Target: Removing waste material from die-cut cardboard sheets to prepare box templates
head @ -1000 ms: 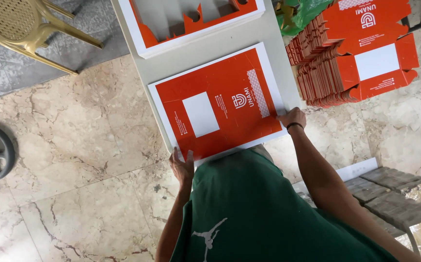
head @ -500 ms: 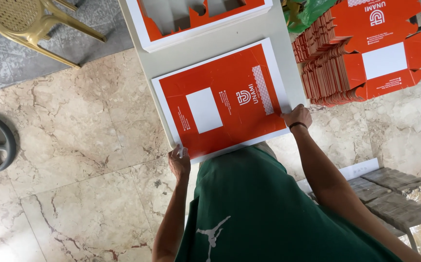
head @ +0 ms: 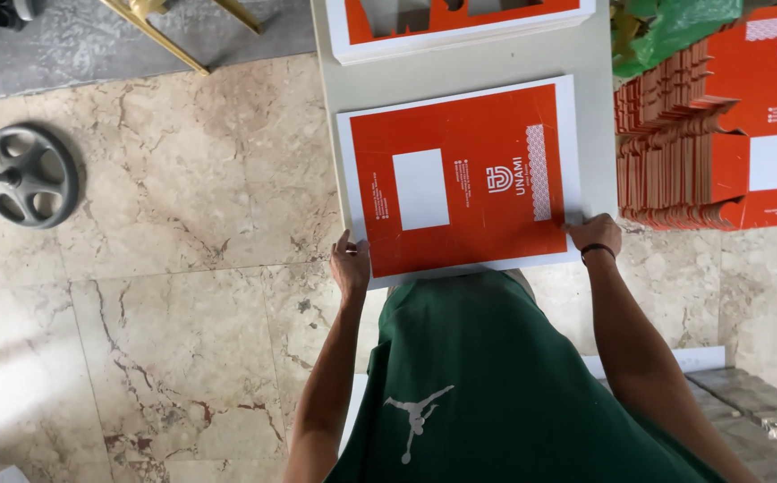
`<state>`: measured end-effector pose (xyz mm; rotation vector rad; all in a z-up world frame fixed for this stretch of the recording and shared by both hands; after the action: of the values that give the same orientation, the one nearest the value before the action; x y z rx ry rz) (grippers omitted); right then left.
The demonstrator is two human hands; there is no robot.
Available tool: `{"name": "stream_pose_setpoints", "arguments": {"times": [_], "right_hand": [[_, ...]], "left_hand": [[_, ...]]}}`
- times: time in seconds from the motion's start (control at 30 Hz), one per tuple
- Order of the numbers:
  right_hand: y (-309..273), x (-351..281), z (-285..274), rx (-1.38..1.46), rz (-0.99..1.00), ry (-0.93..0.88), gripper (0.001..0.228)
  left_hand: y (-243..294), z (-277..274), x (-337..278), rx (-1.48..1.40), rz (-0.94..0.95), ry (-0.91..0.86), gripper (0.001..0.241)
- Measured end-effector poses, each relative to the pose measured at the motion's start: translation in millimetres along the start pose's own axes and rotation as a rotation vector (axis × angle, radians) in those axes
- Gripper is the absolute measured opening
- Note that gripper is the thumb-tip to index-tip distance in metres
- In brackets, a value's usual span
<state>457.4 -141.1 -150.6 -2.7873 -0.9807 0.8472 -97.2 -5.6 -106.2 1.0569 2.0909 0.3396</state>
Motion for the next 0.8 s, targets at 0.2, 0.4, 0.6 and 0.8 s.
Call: {"name": "stream_pose_setpoints", "arguments": {"times": [0.2,0.4,0.6,0.8], "right_hand": [[15.9,7.5,11.1,0.062,0.038,0.018,0.05],[31.3,13.2,19.5,0.106,0.115,0.046,0.054],[19.3,-9.6,10.0,0.187,0.166,0.084,0.051],[3.1,-23.2,-1.3,0.166,0.139,0.032,0.05]], "left_hand": [[-7.5,20.7,15.5,-0.12,-0.057,-0.192,0.041],[57.5,8.2,-42.4,-0.439,-0.116,-0.506,0.059],[1.0,37.3,8.7,0.018,0.224,-0.199,0.049],[23.8,26.0,-11.3,-0.1,0.115,-0.242,0.07]]}}
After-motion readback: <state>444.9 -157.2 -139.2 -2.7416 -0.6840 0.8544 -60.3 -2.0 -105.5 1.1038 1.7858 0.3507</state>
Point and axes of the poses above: each hand's wrist, its own x-axis towards the middle knuckle, its own z-axis out of the palm, y = z × x, the point moved 9 cm from there along x, towards the middle knuckle, and after that the axes turned 7 degrees about -z, right-handed, at the moved point
